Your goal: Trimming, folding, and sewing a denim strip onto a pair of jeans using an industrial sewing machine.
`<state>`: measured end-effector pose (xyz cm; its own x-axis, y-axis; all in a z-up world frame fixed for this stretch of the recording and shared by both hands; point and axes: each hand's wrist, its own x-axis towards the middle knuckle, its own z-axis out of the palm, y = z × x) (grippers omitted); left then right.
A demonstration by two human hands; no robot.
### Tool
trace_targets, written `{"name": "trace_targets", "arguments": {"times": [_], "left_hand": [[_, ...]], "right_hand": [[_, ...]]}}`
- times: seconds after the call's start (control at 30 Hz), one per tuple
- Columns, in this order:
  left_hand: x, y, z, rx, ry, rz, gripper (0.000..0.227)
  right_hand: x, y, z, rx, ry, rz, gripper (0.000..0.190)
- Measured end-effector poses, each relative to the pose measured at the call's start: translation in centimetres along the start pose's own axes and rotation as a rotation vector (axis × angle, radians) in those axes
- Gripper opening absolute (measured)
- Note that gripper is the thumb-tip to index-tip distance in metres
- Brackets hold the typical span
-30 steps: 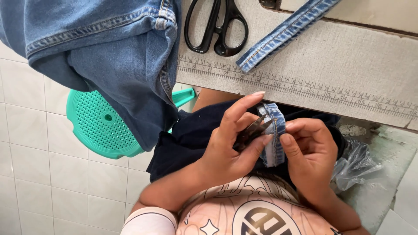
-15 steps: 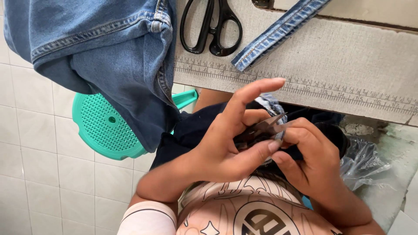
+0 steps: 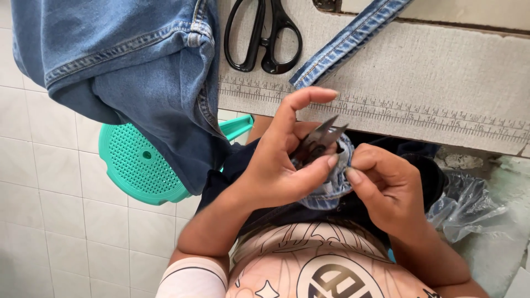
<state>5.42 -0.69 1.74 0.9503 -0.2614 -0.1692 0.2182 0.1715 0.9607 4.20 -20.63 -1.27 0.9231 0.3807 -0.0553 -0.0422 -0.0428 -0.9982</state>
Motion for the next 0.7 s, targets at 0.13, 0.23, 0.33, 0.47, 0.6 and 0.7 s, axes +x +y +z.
{"name": "trace_targets", "arguments": {"times": [0.13,0.23,0.33,0.47,0.6,0.7], "left_hand": [[-1.2,0.0,0.1,0.347,0.156,0.106,0.046],[-2.9,0.7,0.4,0.563,0.208,0.375,0.034],[-4.8,0.1,1.5,0.631,0.092,0.392,0.039],[-4.5,-1.2,2.3,0.756,0.244,0.408,0.027],[-3.6,-2.0,2.4,0.707,0.363,0.412,0.017],[-3.5,-1.8,2.4,0.711,0.374,0.421,0.016]], "right_hand": [[-0.3,-0.1,0.9,-0.127,0.124,0.042,0.021],[-0.1,0.2,1.6,-0.19,0.237,0.055,0.019],[0.0,0.3,2.1,-0.153,0.249,0.065,0.015],[0.4,0.2,2.4,-0.307,0.263,-0.096,0.019],[0.2,1.3,2.3,-0.37,0.265,-0.192,0.015],[0.2,1.4,2.4,-0.374,0.272,-0.191,0.018]]}}
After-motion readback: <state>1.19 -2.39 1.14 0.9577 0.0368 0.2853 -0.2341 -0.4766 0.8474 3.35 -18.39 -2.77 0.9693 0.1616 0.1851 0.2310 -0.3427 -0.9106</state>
